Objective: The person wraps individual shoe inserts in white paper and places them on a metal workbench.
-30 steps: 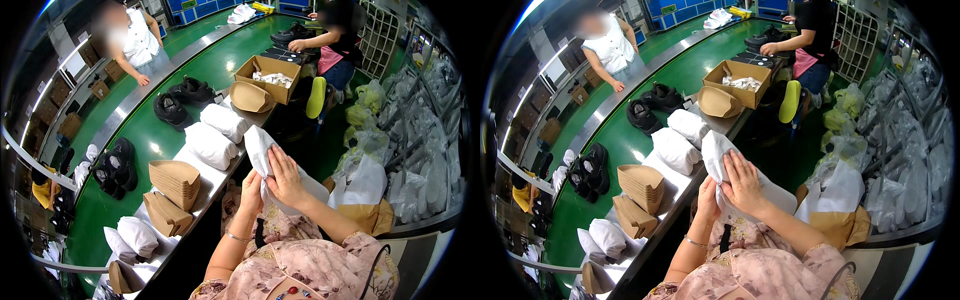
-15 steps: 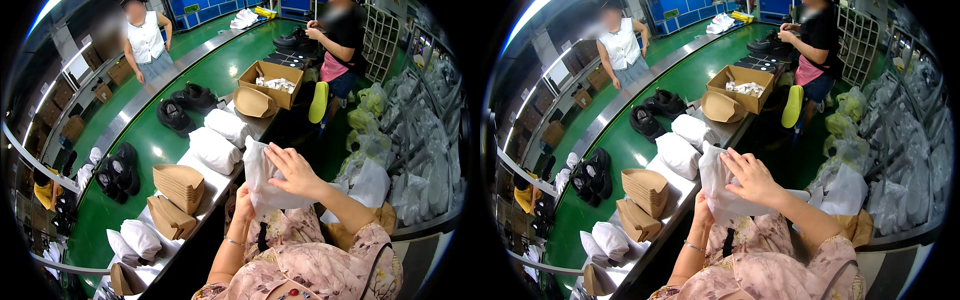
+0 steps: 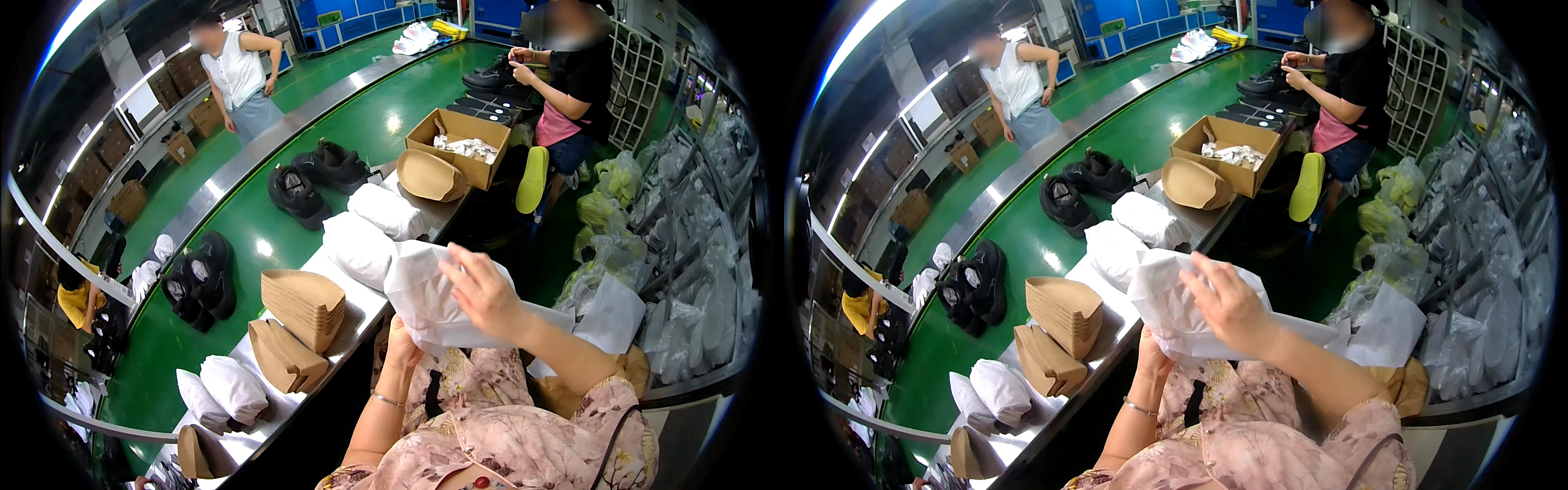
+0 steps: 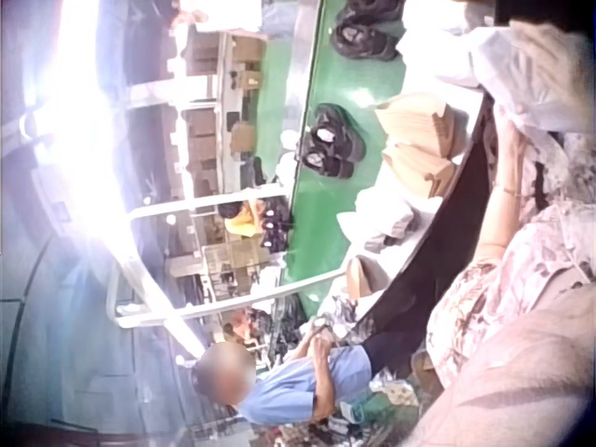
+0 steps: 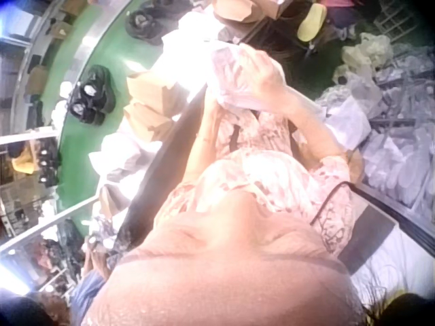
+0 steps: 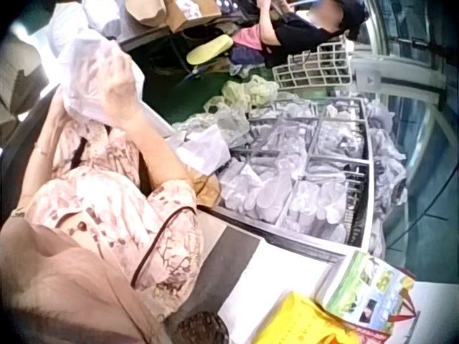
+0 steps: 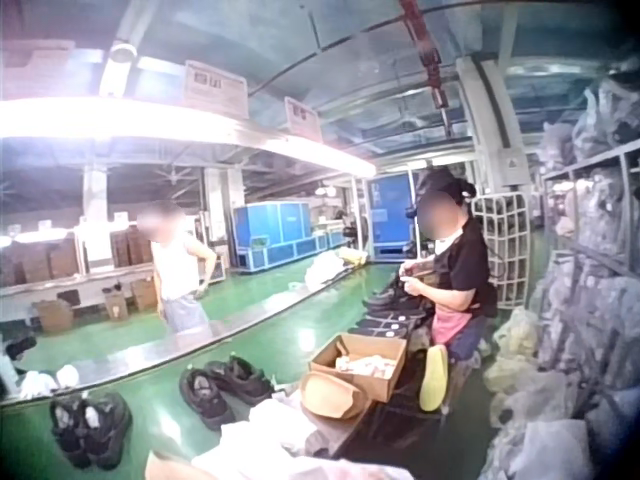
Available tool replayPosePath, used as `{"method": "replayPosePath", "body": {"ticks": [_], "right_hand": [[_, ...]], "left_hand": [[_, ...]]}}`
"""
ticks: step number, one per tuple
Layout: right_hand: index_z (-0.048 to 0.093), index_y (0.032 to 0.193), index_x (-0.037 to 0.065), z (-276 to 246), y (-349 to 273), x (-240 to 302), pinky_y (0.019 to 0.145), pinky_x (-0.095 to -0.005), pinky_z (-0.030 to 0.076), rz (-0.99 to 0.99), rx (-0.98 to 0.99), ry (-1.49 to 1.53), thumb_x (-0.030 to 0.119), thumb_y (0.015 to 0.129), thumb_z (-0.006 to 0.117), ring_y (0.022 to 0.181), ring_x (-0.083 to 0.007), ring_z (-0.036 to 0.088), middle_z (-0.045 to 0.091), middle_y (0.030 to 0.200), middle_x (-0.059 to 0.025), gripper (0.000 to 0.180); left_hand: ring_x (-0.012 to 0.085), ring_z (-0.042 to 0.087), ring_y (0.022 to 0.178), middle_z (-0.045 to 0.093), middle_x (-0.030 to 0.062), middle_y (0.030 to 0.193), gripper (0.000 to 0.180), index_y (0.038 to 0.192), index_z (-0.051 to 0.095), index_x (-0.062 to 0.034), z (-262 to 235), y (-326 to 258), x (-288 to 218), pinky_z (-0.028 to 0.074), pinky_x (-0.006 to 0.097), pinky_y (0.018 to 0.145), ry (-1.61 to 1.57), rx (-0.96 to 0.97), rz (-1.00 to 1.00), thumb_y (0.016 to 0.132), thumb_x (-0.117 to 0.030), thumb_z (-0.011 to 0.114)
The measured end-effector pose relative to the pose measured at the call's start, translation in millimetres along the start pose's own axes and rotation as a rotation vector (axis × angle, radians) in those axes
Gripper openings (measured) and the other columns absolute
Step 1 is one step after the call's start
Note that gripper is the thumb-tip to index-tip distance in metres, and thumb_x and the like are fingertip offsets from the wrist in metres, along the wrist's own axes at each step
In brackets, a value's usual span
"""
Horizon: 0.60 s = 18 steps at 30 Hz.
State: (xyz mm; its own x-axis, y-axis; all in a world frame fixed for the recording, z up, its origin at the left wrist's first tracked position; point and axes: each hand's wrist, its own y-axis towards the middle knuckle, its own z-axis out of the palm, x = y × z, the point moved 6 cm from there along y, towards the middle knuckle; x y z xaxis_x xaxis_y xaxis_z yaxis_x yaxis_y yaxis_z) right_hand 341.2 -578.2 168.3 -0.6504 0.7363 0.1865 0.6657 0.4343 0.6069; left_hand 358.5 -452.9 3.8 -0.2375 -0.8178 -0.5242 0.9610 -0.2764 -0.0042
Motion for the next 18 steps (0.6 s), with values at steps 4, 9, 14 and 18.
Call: {"method": "replayPosePath", "body": {"ticks": [4, 9, 14, 18], "right_hand": [[0.044, 0.124, 0.002, 7, 13, -20, 0.087, -0.0368, 0.041, 0.035, 0.198, 0.026, 0.022, 0.068, 0.071, 0.104, -0.0294, 0.045, 0.047, 0.112, -0.0144, 0.066], [0.019, 0.139, 0.005, 19, 11, -31, 0.087, -0.0411, 0.041, 0.043, 0.364, 0.051, 0.039, 0.056, 0.078, 0.104, -0.0327, 0.046, 0.043, 0.115, -0.0163, 0.107], [0.012, 0.141, 0.005, 33, 0, -26, 0.083, -0.0419, 0.043, 0.099, 0.38, -0.05, 0.044, 0.052, 0.078, 0.1, -0.0357, 0.047, 0.037, 0.116, -0.0215, 0.118], [0.011, 0.142, 0.007, 48, -1, -25, 0.08, -0.0417, 0.044, 0.195, 0.365, -0.102, 0.045, 0.051, 0.077, 0.095, -0.037, 0.049, 0.04, 0.107, -0.0207, 0.118]], "left_hand": [[0.015, 0.062, 0.078, 0.064, 0.006, 0.093, 0.017, 0.099, 0.062, -0.0022, 7, -1, 0, 0.053, 0.029, 0.069, 0.036, -0.067, -0.012, 0.083, -0.004, 0.056], [0.0147, 0.062, 0.077, 0.063, 0.0057, 0.093, 0.016, 0.098, 0.062, -0.0018, 15, -1, -1, 0.053, 0.028, 0.067, 0.06, -0.013, -0.024, 0.083, -0.004, 0.056], [0.0161, 0.062, 0.08, 0.063, 0.0072, 0.095, 0.016, 0.099, 0.062, -0.0016, 17, 2, 0, 0.054, 0.029, 0.069, 0.087, 0.047, -0.05, 0.083, -0.003, 0.056], [0.0173, 0.062, 0.082, 0.063, 0.0083, 0.096, 0.017, 0.099, 0.061, -0.0015, 23, 8, -10, 0.054, 0.031, 0.07, 0.121, -0.028, -0.053, 0.083, -0.002, 0.057]]}}
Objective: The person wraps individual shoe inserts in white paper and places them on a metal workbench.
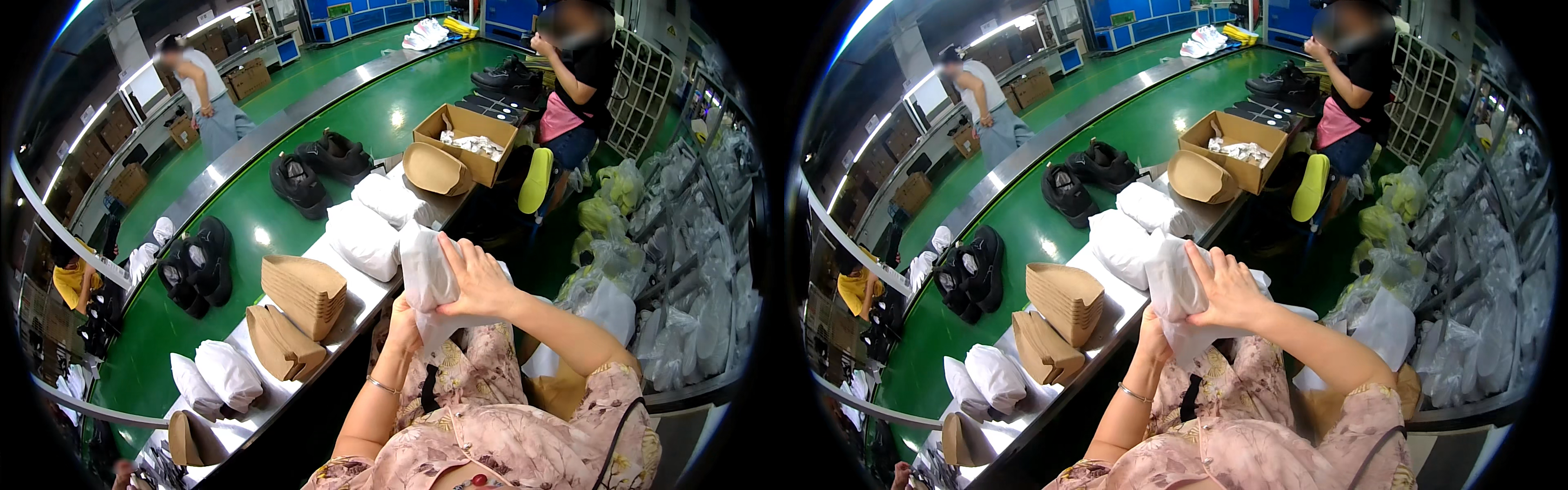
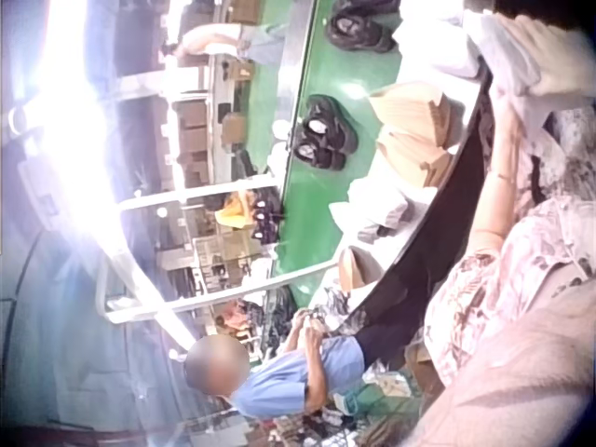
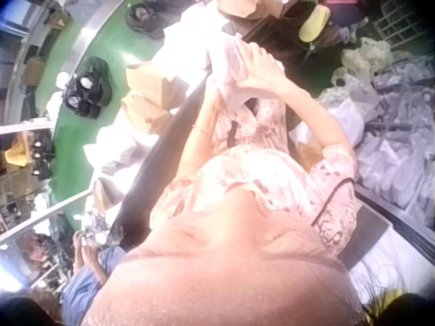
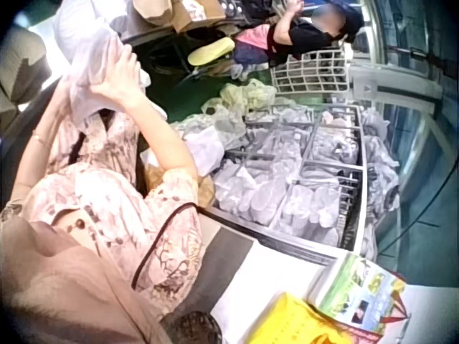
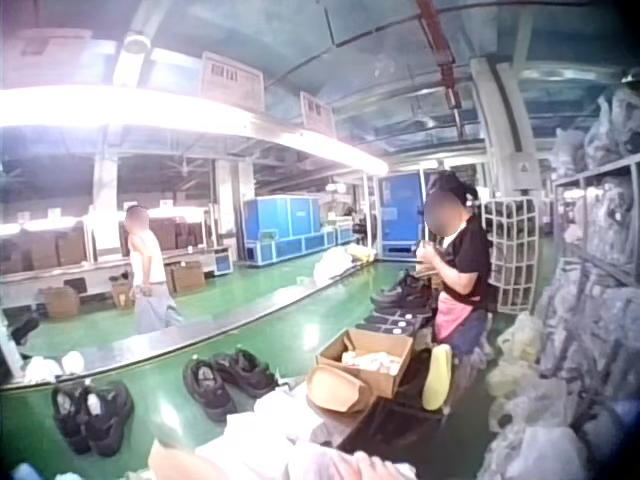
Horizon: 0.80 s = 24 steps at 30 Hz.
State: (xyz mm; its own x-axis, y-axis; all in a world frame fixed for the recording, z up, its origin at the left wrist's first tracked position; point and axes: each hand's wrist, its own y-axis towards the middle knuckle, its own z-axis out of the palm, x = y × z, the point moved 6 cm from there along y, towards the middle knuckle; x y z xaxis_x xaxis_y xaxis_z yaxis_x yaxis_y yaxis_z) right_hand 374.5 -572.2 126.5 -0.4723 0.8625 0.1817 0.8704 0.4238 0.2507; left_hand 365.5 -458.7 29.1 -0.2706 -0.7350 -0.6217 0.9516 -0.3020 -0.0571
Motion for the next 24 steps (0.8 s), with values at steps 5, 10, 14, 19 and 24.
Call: {"method": "replayPosePath", "body": {"ticks": [5, 10, 14, 19, 24], "right_hand": [[0.01, 0.142, 0.008, 10, 5, -20, 0.075, -0.0418, 0.046, 0.078, -0.1, 0.114, 0.044, 0.052, 0.077, 0.087, -0.0367, 0.051, 0.042, 0.101, -0.0201, 0.117], [0.008, 0.141, 0.007, -22, 5, -55, 0.077, -0.042, 0.046, 0.325, -0.303, -0.074, 0.038, 0.053, 0.079, 0.092, -0.0357, 0.05, 0.041, 0.106, -0.0199, 0.118], [0.01, 0.141, 0.005, -29, 8, -9, 0.08, -0.044, 0.042, 0.36, -0.306, -0.169, 0.04, 0.057, 0.076, 0.093, -0.0388, 0.046, 0.037, 0.112, -0.0233, 0.112], [0.02, 0.14, 0.006, -28, -17, 41, 0.089, -0.0473, 0.034, 0.126, -0.413, -0.088, 0.026, 0.076, 0.063, 0.113, -0.0407, 0.037, 0.027, 0.129, -0.0286, 0.079], [0.035, 0.129, -0.001, -23, -18, -15, 0.091, -0.0346, 0.036, 0.136, -0.399, 0.706, 0.025, 0.086, 0.057, 0.105, -0.0268, 0.048, 0.049, 0.114, -0.0144, 0.055]], "left_hand": [[0.0152, 0.059, 0.087, 0.061, 0.0072, 0.1, 0.023, 0.109, 0.056, -0.0013, 11, 12, -18, 0.049, 0.029, 0.077, 0.028, 0.109, -0.033, 0.086, -0.006, 0.055], [0.0164, 0.055, 0.087, 0.057, 0.0095, 0.099, 0.027, 0.116, 0.046, 0.0047, 49, -43, -69, 0.045, 0.029, 0.079, 0.767, -0.295, 0.791, 0.093, -0.01, 0.043], [0.0262, 0.037, 0.12, 0.035, 0.0189, 0.131, 0.057, 0.135, 0.025, 0.0048, 46, -6, -8, 0.034, 0.033, 0.098, 0.932, -0.128, 0.478, 0.095, -0.033, 0.041], [0.0204, 0.046, 0.112, 0.042, 0.0104, 0.125, 0.046, 0.13, 0.025, -0.0079, 33, 14, -6, 0.041, 0.033, 0.093, 0.233, -0.065, 0.267, 0.095, -0.034, 0.041], [0.0189, 0.049, 0.11, 0.051, 0.009, 0.119, 0.036, 0.121, 0.04, -0.0029, 14, 13, -15, 0.04, 0.034, 0.094, 0.059, -0.091, 0.29, 0.092, -0.02, 0.051]]}}
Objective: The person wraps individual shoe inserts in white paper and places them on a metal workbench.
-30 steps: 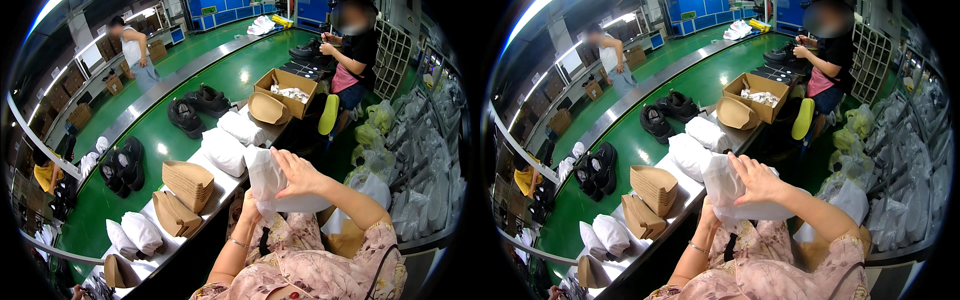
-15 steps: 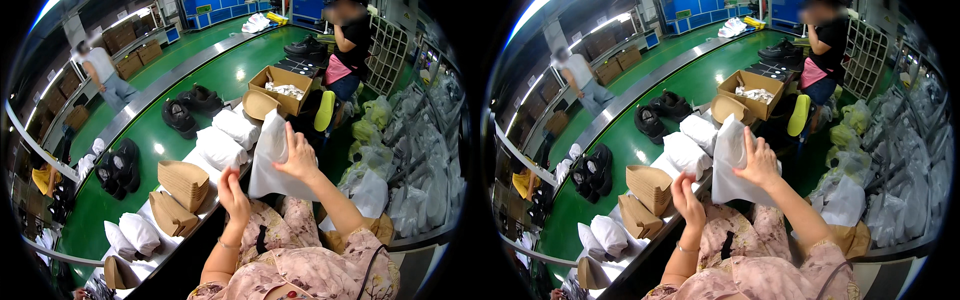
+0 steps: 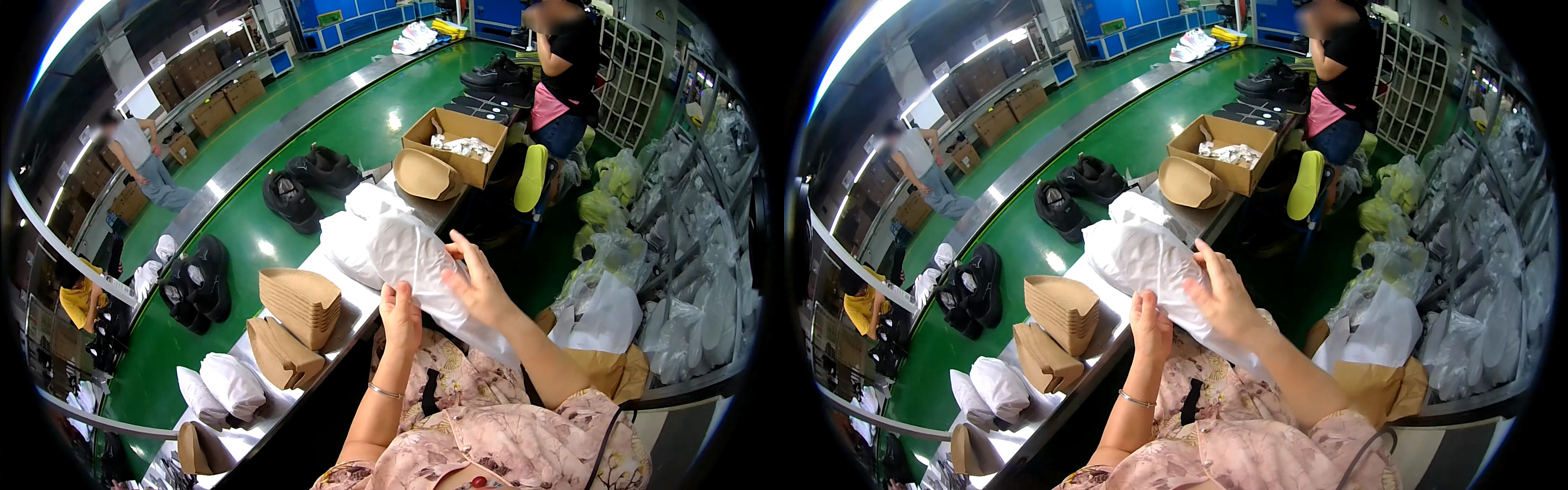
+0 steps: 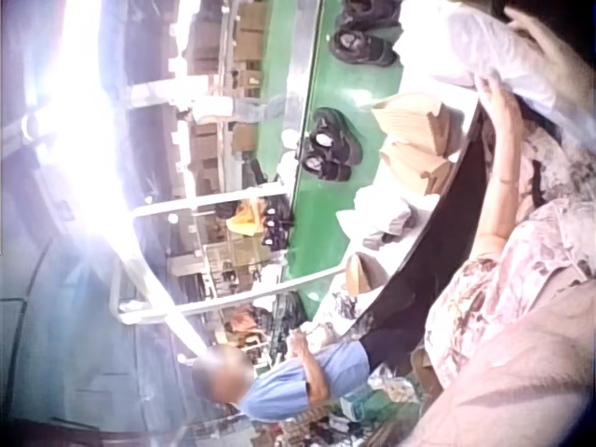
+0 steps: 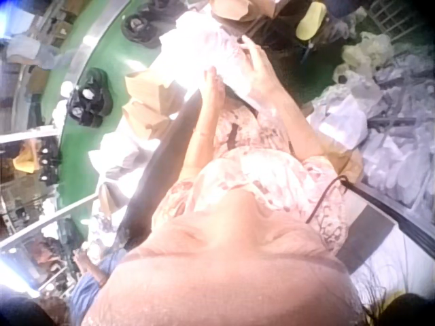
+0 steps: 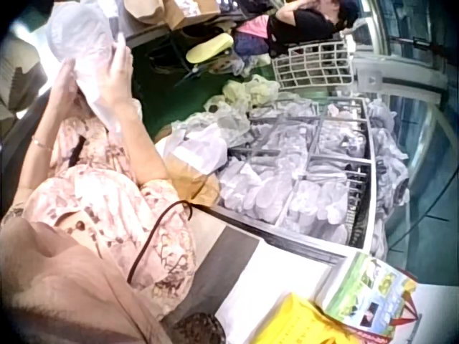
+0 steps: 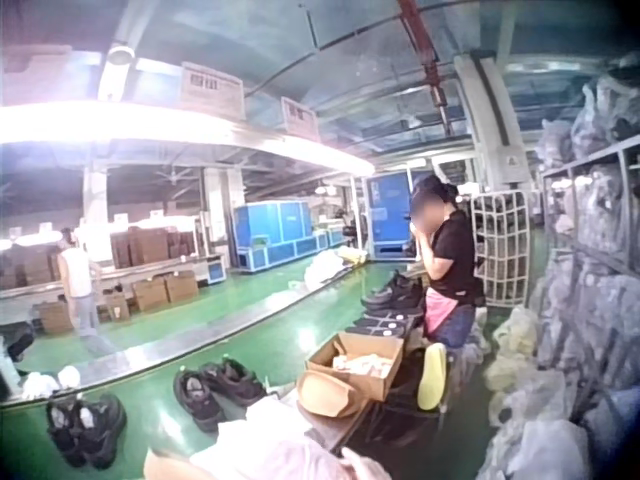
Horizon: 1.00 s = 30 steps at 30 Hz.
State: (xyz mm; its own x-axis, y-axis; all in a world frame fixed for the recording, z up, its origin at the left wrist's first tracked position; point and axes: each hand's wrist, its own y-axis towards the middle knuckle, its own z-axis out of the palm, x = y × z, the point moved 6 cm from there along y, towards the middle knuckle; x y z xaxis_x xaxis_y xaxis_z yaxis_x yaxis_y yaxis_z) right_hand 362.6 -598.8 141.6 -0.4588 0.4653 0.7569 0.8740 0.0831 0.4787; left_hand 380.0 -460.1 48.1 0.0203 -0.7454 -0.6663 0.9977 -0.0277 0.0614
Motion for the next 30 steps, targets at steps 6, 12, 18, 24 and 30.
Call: {"method": "replayPosePath", "body": {"ticks": [6, 12, 18, 24, 30], "right_hand": [[0.043, 0.125, -0.002, 25, -10, -64, 0.094, -0.0244, 0.034, 0.439, 0.157, 0.667, 0.029, 0.096, 0.041, 0.108, -0.0125, 0.046, 0.052, 0.114, -0.0066, 0.043], [0.054, 0.105, 0.001, 30, -14, -74, 0.079, -0.0236, 0.043, 0.674, 0.044, 0.952, 0.026, 0.095, 0.043, 0.086, -0.009, 0.053, 0.058, 0.096, -0.0022, 0.029], [0.055, 0.102, 0.002, 26, -26, -56, 0.078, -0.0253, 0.045, 0.646, 0.043, 1.111, 0.02, 0.094, 0.042, 0.086, -0.0119, 0.055, 0.06, 0.096, -0.0042, 0.023], [0.053, 0.101, 0.001, 4, -21, -38, 0.077, -0.025, 0.045, 0.637, -0.118, 1.161, 0.018, 0.094, 0.042, 0.086, -0.0113, 0.055, 0.059, 0.094, -0.0048, 0.022], [0.052, 0.106, 0.0, -2, -25, -60, 0.082, -0.0241, 0.042, 0.565, -0.065, 1.025, 0.021, 0.094, 0.045, 0.09, -0.0119, 0.054, 0.058, 0.097, -0.0049, 0.025]], "left_hand": [[0.0215, 0.052, 0.11, 0.053, 0.0126, 0.119, 0.034, 0.117, 0.045, 0.0014, -5, -5, 6, 0.04, 0.036, 0.096, -0.02, 0.004, -0.047, 0.09, -0.018, 0.053], [0.0203, 0.051, 0.111, 0.051, 0.0122, 0.122, 0.044, 0.121, 0.042, 0.0025, 1, -5, 7, 0.041, 0.035, 0.095, -0.072, 0.102, -0.186, 0.087, -0.021, 0.058], [0.0283, 0.042, 0.12, 0.042, 0.0146, 0.133, 0.09, 0.135, 0.026, 0.0001, 10, -14, 8, 0.034, 0.041, 0.102, -0.069, 0.243, -0.26, 0.074, -0.055, 0.063], [0.0263, 0.043, 0.12, 0.042, 0.0133, 0.133, 0.088, 0.136, 0.026, -0.0024, 33, -12, 11, 0.035, 0.039, 0.102, -0.033, 0.008, -0.266, 0.077, -0.064, 0.051], [0.0261, 0.041, 0.121, 0.041, 0.0118, 0.133, 0.093, 0.136, 0.026, -0.0039, 47, -15, 21, 0.033, 0.038, 0.103, 0.028, 0.066, -0.281, 0.074, -0.069, 0.05]]}}
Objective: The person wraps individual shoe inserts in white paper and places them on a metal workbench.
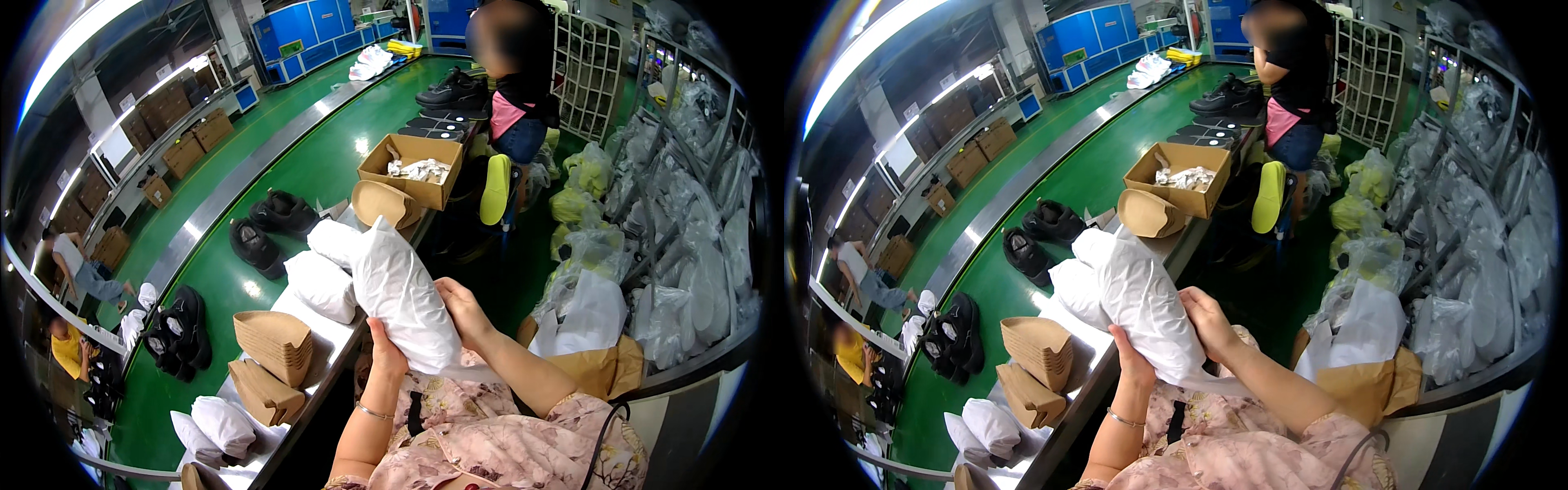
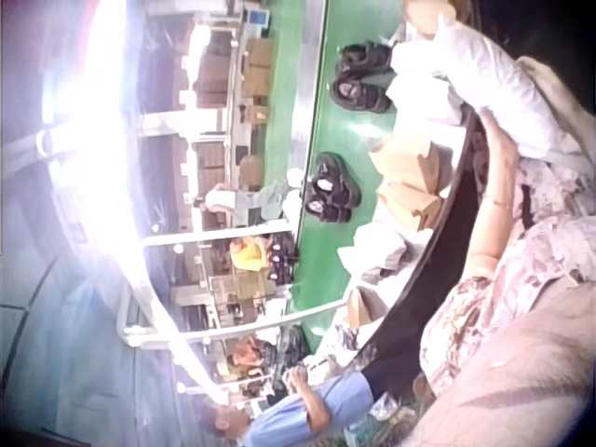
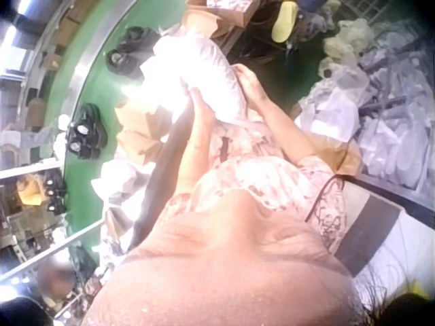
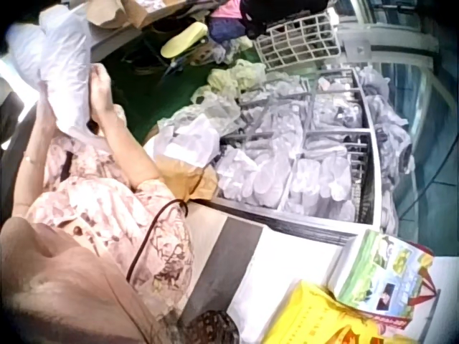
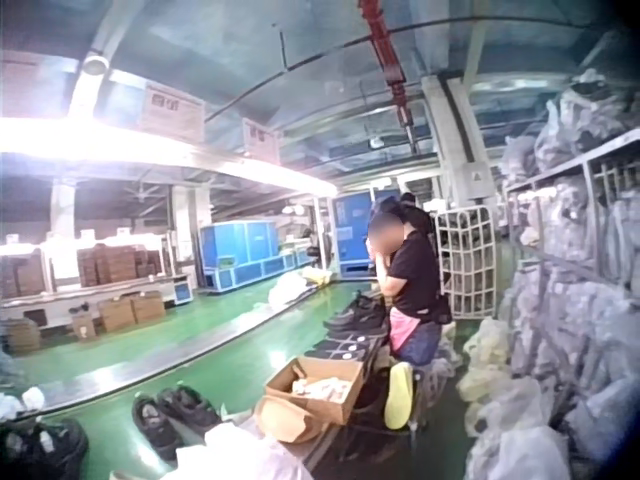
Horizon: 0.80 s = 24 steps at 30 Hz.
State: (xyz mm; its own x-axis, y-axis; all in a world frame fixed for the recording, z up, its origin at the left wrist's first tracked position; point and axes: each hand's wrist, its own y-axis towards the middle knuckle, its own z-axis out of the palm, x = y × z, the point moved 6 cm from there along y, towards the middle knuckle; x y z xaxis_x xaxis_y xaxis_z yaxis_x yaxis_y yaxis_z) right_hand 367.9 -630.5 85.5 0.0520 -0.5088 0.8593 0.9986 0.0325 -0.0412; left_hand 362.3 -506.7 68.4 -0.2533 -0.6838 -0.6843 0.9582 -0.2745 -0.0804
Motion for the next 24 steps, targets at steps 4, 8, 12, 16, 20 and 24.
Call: {"method": "replayPosePath", "body": {"ticks": [4, 8, 12, 16, 20, 24], "right_hand": [[0.053, 0.112, -0.001, -7, 5, 17, 0.094, -0.0239, 0.034, -0.338, 0.015, -0.597, 0.025, 0.094, 0.045, 0.108, -0.0126, 0.046, 0.049, 0.117, -0.0063, 0.032], [0.048, 0.12, 0.001, -6, 5, 22, 0.095, -0.0275, 0.034, -0.18, 0.137, -0.425, 0.025, 0.095, 0.044, 0.112, -0.0153, 0.045, 0.044, 0.128, -0.0087, 0.035], [0.034, 0.132, 0.002, -30, 5, 11, 0.094, -0.0345, 0.036, 0.159, 0.167, -0.29, 0.042, 0.09, 0.049, 0.116, -0.0221, 0.043, 0.038, 0.132, -0.013, 0.059], [-0.001, 0.142, 0.007, -10, -34, 41, 0.102, -0.0376, 0.03, 0.246, 0.492, -0.324, 0.044, 0.071, 0.073, 0.124, -0.0265, 0.034, 0.032, 0.134, -0.0202, 0.109], [0.034, 0.129, 0.0, -7, -37, 21, 0.091, -0.0296, 0.04, -0.067, 0.169, -0.643, 0.018, 0.073, 0.07, 0.109, -0.0201, 0.052, 0.053, 0.117, -0.016, 0.069], [0.042, 0.119, -0.003, -4, -42, 50, 0.073, -0.0316, 0.049, -0.264, 0.107, -0.985, 0.009, 0.075, 0.062, 0.084, -0.031, 0.063, 0.061, 0.097, -0.0198, 0.05]], "left_hand": [[0.0273, 0.04, 0.122, 0.041, 0.0105, 0.134, 0.099, 0.136, 0.027, -0.0041, 3, -10, 9, 0.032, 0.04, 0.103, -0.014, 0.13, -0.103, 0.068, -0.07, 0.056], [0.0283, 0.046, 0.116, 0.047, 0.0133, 0.127, 0.084, 0.132, 0.032, -0.0001, 8, -10, 6, 0.037, 0.041, 0.099, 0.046, 0.299, -0.13, 0.072, -0.053, 0.061], [0.0288, 0.052, 0.109, 0.051, 0.0171, 0.12, 0.07, 0.127, 0.037, 0.0028, 11, -6, -2, 0.042, 0.041, 0.094, 0.047, 0.129, -0.064, 0.079, -0.044, 0.055], [0.0278, 0.053, 0.108, 0.052, 0.016, 0.119, 0.06, 0.123, 0.042, 0.0013, 3, 9, -24, 0.041, 0.04, 0.095, 0.086, 0.039, 0.071, 0.084, -0.044, 0.048], [0.0251, 0.051, 0.109, 0.051, 0.014, 0.12, 0.058, 0.122, 0.043, 0.0017, 15, 17, -17, 0.04, 0.038, 0.095, 0.03, 0.01, 0.041, 0.084, -0.041, 0.054], [0.024, 0.051, 0.109, 0.052, 0.0127, 0.118, 0.06, 0.122, 0.042, 0.0005, 21, 14, -31, 0.039, 0.037, 0.096, 0.028, -0.03, 0.056, 0.085, -0.045, 0.052]]}}
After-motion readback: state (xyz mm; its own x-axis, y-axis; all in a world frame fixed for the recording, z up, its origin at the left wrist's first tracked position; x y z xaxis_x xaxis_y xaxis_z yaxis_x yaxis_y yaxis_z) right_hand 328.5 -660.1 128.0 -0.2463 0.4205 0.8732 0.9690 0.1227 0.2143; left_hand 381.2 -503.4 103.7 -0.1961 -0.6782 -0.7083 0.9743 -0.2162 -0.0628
